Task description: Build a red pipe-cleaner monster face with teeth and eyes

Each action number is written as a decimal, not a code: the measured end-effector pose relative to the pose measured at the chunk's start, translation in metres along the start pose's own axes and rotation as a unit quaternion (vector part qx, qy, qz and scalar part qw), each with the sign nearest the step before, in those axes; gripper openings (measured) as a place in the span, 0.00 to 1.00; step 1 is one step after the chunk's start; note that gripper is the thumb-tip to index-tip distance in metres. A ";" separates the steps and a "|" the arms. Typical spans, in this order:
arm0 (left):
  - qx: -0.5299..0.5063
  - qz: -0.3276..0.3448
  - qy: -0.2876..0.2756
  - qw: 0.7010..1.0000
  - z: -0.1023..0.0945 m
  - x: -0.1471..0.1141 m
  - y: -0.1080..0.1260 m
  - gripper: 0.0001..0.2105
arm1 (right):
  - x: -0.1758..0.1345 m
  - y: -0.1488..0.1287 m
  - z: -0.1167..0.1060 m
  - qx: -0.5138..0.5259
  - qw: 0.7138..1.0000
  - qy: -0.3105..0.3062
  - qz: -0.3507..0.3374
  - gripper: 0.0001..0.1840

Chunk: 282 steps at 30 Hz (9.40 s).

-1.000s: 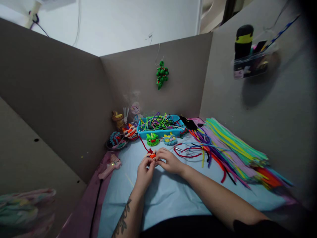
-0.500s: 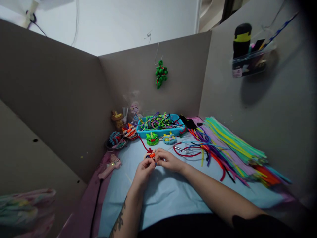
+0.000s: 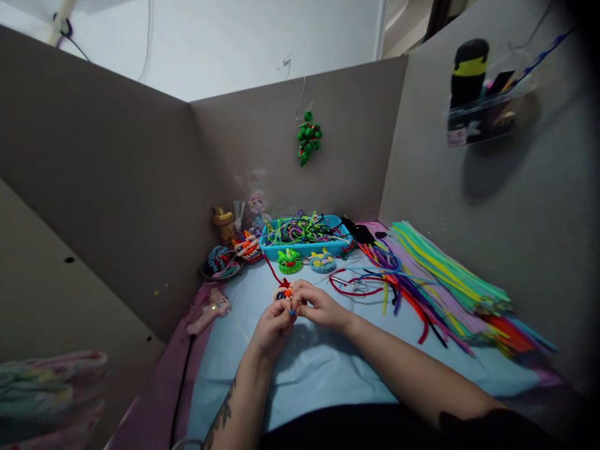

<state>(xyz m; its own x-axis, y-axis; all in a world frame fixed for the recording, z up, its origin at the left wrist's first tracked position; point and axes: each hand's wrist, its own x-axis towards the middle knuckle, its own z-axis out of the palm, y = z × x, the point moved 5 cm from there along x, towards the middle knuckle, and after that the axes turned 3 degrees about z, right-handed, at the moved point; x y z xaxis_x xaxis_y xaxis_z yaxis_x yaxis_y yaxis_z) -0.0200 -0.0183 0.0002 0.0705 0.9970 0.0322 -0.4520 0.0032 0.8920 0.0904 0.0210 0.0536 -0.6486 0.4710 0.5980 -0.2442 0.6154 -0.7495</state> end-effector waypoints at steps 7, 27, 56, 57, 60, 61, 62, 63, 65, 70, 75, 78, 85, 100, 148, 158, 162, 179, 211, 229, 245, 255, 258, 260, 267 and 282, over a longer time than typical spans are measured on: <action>-0.009 -0.014 -0.006 1.000 0.003 -0.001 0.002 0.17 | -0.001 -0.003 0.003 -0.015 1.000 -0.005 -0.002 0.08; 0.382 0.265 0.105 0.879 -0.005 -0.005 0.031 0.07 | -0.013 -0.011 -0.007 -0.329 0.927 0.122 -0.132 0.09; 0.420 0.173 0.111 0.884 -0.058 0.069 0.024 0.05 | 0.026 0.041 -0.001 -0.479 0.877 0.028 0.017 0.06; 0.418 0.171 0.109 0.885 -0.057 0.069 0.024 0.05 | 0.027 0.042 0.000 -0.473 0.881 0.027 0.021 0.06; 0.422 0.169 0.106 0.885 -0.054 0.067 0.027 0.06 | 0.030 0.044 -0.002 -0.448 0.893 0.030 0.033 0.06; 0.424 0.170 0.105 0.883 -0.053 0.066 0.028 0.06 | 0.030 0.045 -0.003 -0.437 0.898 0.032 0.038 0.06; 0.426 0.171 0.104 0.883 -0.053 0.065 0.028 0.06 | 0.031 0.047 -0.004 -0.425 0.904 0.034 0.044 0.06; 0.426 0.173 0.102 0.882 -0.052 0.065 0.029 0.07 | 0.031 0.048 -0.006 -0.411 0.909 0.039 0.050 0.06; 0.420 0.179 0.098 0.884 -0.051 0.064 0.030 0.07 | 0.031 0.052 -0.009 -0.380 0.922 0.051 0.060 0.07; 0.417 0.182 0.105 0.884 -0.051 0.065 0.031 0.07 | 0.031 0.060 -0.014 -0.305 0.945 0.074 0.093 0.08; 0.421 0.185 0.121 0.880 -0.052 0.065 0.032 0.07 | 0.035 0.067 -0.012 -0.255 0.952 0.084 0.144 0.08; 0.424 0.178 0.120 0.880 -0.052 0.065 0.031 0.07 | 0.039 0.070 -0.009 -0.230 0.956 0.083 0.164 0.09; 0.423 0.191 0.127 0.877 -0.051 0.062 0.036 0.08 | 0.044 0.076 -0.023 -0.123 0.967 0.070 0.213 0.10; 0.496 0.197 0.123 0.836 -0.049 0.049 0.041 0.07 | 0.040 0.077 -0.011 -0.237 0.951 0.070 0.187 0.10; 0.523 0.229 0.092 0.816 -0.047 0.051 0.036 0.09 | 0.045 0.078 -0.014 -0.211 0.967 0.017 0.145 0.18; 0.475 0.211 0.082 0.850 -0.047 0.054 0.034 0.13 | 0.042 0.080 -0.013 -0.207 0.971 0.015 0.117 0.17; 0.491 0.207 0.088 0.841 -0.047 0.053 0.035 0.12 | 0.042 0.081 -0.016 -0.146 0.977 0.010 0.153 0.20; 0.555 0.210 0.101 0.799 -0.045 0.048 0.039 0.10 | 0.045 0.074 -0.012 -0.181 0.972 0.025 0.145 0.16; 0.502 0.208 0.113 0.832 -0.046 0.061 0.040 0.12 | 0.028 0.060 -0.022 -0.320 0.945 0.009 0.070 0.11; 0.631 0.265 0.068 0.726 -0.029 0.039 0.049 0.12 | 0.029 0.055 -0.015 -0.391 0.919 -0.022 0.051 0.09; 0.685 0.261 0.063 0.678 -0.026 0.041 0.046 0.09 | 0.029 0.052 -0.010 -0.434 0.899 -0.053 0.026 0.06; 0.634 0.247 0.093 0.727 -0.036 0.040 0.047 0.09 | 0.046 0.056 -0.017 -0.337 0.939 -0.039 0.050 0.18; 0.637 0.237 0.081 0.729 -0.036 0.041 0.045 0.10 | 0.053 0.056 -0.014 -0.364 0.925 -0.103 0.034 0.23; 0.638 0.228 0.083 0.731 -0.038 0.042 0.043 0.10 | 0.057 0.057 -0.014 -0.384 0.914 -0.125 0.030 0.24; 0.624 0.207 0.097 0.747 -0.044 0.045 0.041 0.07 | 0.061 0.061 -0.011 -0.389 0.907 -0.160 0.014 0.23; 0.616 0.201 0.106 0.754 -0.042 0.043 0.043 0.05 | 0.056 0.060 -0.006 -0.357 0.921 -0.149 0.042 0.20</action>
<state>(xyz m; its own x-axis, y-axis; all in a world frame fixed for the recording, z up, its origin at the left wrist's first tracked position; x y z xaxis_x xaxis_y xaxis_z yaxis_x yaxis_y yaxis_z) -0.0734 0.0278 0.0208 -0.0544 0.8890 0.4547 0.7801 -0.2464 0.5751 0.0437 0.0884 0.0435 -0.8389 0.4070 0.3613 0.2832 0.8934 -0.3487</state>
